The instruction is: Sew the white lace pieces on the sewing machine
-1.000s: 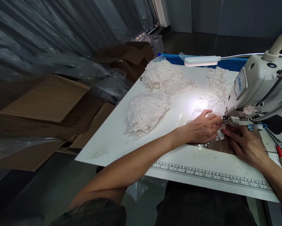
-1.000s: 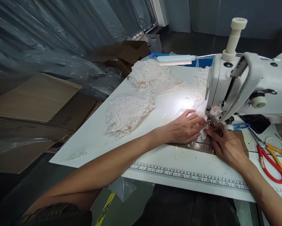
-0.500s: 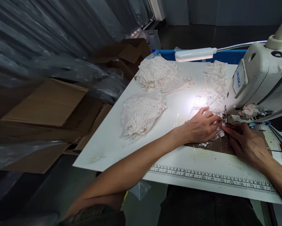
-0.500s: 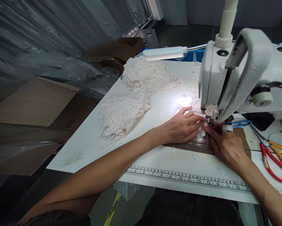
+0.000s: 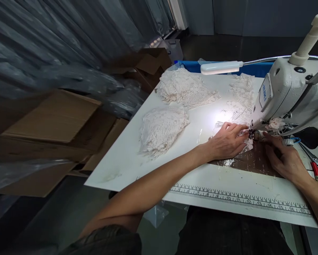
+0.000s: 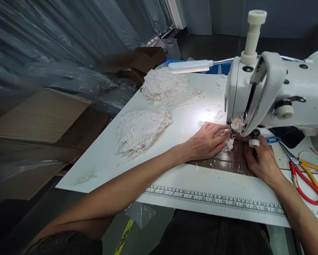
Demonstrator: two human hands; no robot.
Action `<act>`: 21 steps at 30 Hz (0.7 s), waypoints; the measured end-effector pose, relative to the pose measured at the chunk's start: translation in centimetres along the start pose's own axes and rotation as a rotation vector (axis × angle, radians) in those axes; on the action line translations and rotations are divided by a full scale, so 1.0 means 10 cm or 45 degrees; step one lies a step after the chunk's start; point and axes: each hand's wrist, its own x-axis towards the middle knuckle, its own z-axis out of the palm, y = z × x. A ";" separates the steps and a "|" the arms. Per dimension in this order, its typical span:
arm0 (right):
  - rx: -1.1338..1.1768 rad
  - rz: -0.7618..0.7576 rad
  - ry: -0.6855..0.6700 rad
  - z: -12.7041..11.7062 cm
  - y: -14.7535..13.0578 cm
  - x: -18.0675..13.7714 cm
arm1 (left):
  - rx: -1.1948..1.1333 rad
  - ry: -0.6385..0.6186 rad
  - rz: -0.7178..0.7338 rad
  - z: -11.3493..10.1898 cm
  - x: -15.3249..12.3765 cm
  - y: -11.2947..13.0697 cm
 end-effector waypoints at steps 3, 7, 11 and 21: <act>0.018 0.020 0.000 0.00 0.01 0.00 | -0.132 0.043 0.239 -0.07 0.00 -0.07; 0.052 0.035 -0.013 0.05 0.01 -0.03 | -0.244 -0.036 0.437 -0.07 0.05 -0.12; 0.034 -0.078 0.011 0.08 -0.08 -0.06 | -0.418 0.094 0.192 0.04 0.10 -0.12; -0.156 -0.393 -0.054 0.17 -0.18 -0.01 | -0.610 0.237 -0.039 0.05 0.10 0.00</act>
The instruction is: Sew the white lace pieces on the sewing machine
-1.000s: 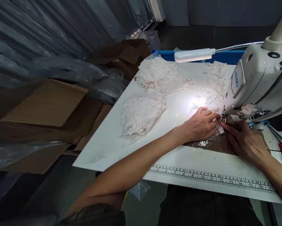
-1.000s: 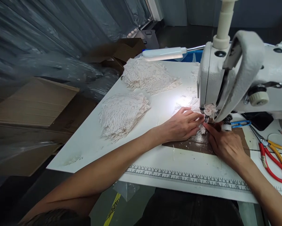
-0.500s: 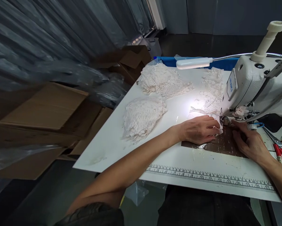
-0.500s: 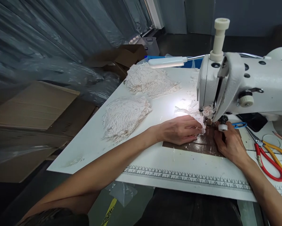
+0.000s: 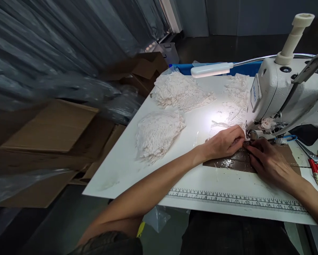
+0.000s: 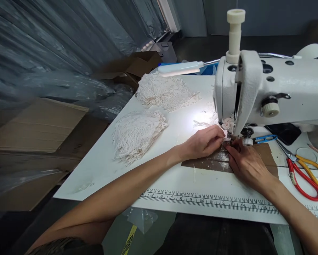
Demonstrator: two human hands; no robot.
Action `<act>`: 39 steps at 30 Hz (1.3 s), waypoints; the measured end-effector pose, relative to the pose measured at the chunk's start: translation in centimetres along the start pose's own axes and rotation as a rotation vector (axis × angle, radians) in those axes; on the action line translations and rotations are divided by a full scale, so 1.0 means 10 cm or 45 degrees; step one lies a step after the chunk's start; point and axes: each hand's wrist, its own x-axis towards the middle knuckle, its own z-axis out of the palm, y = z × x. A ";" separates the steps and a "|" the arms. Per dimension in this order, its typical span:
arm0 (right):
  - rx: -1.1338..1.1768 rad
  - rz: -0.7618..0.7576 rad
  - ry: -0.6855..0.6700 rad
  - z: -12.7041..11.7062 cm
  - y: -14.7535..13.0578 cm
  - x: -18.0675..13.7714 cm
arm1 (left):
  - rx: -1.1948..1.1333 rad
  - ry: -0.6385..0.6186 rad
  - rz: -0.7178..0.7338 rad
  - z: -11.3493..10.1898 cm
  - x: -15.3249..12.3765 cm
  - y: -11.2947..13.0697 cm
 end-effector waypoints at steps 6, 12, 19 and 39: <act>0.152 -0.042 0.088 0.01 0.05 -0.07 | 0.315 -0.147 0.279 0.02 -0.06 -0.05; 0.191 -0.030 0.070 0.01 0.08 -0.11 | 0.367 -0.069 0.262 0.04 -0.08 -0.05; 0.217 -0.028 0.079 0.02 0.08 -0.09 | 0.404 -0.003 0.248 0.06 -0.06 -0.05; 0.548 0.538 0.209 -0.06 0.19 -0.08 | 0.455 -0.192 0.238 0.04 -0.06 -0.03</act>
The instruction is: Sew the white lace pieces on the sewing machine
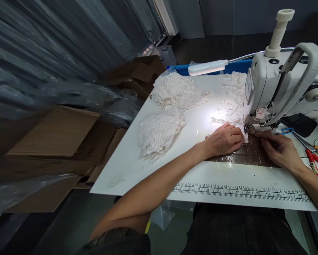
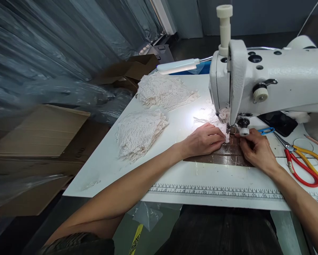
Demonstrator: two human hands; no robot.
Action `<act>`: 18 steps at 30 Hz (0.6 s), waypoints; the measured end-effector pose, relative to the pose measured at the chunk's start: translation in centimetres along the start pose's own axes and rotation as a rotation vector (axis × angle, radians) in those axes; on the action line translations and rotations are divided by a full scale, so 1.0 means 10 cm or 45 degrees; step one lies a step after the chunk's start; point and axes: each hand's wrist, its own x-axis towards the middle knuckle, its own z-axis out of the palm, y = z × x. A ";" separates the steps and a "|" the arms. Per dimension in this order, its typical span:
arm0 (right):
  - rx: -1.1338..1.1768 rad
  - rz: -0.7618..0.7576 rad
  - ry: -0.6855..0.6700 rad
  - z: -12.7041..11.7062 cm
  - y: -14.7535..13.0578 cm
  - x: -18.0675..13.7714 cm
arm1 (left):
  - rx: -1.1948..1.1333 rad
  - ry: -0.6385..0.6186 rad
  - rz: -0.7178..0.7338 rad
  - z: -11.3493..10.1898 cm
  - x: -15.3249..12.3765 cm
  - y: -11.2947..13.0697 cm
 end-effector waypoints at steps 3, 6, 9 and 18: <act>-0.132 -0.114 0.011 0.02 -0.01 -0.01 | 0.077 -0.044 0.052 -0.02 0.02 0.01; -0.247 -0.254 0.074 -0.01 -0.02 0.00 | 0.132 -0.052 0.062 -0.02 0.03 0.03; -0.372 -0.347 0.235 -0.15 0.05 0.02 | 0.109 0.032 0.076 0.00 0.02 0.04; -0.853 -0.665 -0.047 -0.52 0.37 0.05 | -0.416 0.047 -0.071 0.01 -0.01 0.02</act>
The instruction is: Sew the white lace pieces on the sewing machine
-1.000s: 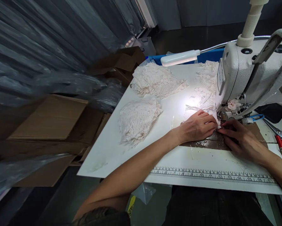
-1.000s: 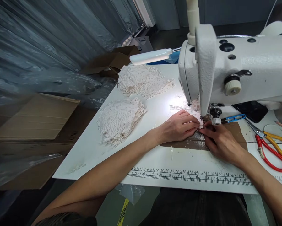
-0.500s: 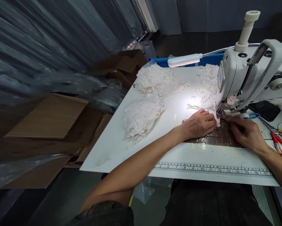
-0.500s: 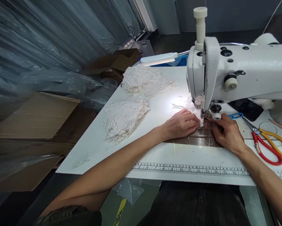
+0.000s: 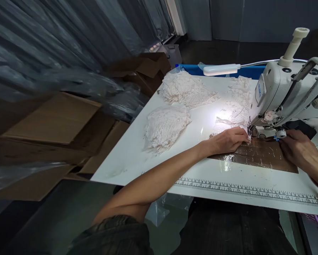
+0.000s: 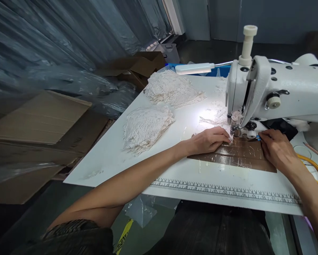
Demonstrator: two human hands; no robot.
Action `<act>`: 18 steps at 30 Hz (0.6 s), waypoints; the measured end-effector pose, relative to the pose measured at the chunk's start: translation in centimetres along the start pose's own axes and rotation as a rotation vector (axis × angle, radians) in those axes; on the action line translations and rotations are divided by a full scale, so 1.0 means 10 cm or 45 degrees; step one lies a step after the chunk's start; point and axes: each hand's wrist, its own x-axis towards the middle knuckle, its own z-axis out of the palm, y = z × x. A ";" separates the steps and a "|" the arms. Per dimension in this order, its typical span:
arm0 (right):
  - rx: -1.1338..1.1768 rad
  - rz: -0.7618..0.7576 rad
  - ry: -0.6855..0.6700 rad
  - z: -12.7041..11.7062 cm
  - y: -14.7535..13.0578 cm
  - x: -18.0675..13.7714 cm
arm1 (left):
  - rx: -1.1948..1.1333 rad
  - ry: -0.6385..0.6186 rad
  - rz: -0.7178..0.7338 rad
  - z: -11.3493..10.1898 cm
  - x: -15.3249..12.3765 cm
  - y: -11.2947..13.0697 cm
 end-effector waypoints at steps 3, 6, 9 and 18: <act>-0.021 -0.009 0.083 -0.05 -0.09 0.03 | -0.163 0.104 -0.319 0.01 0.03 0.05; 0.085 0.018 0.251 -0.10 -0.24 0.07 | -0.317 0.191 -0.550 0.02 0.06 0.08; 0.237 0.064 0.246 -0.10 -0.37 0.10 | -0.511 0.228 -0.646 0.00 0.06 0.06; 0.435 0.572 -0.296 0.03 -0.58 0.37 | -0.861 0.160 -0.690 -0.02 0.04 -0.09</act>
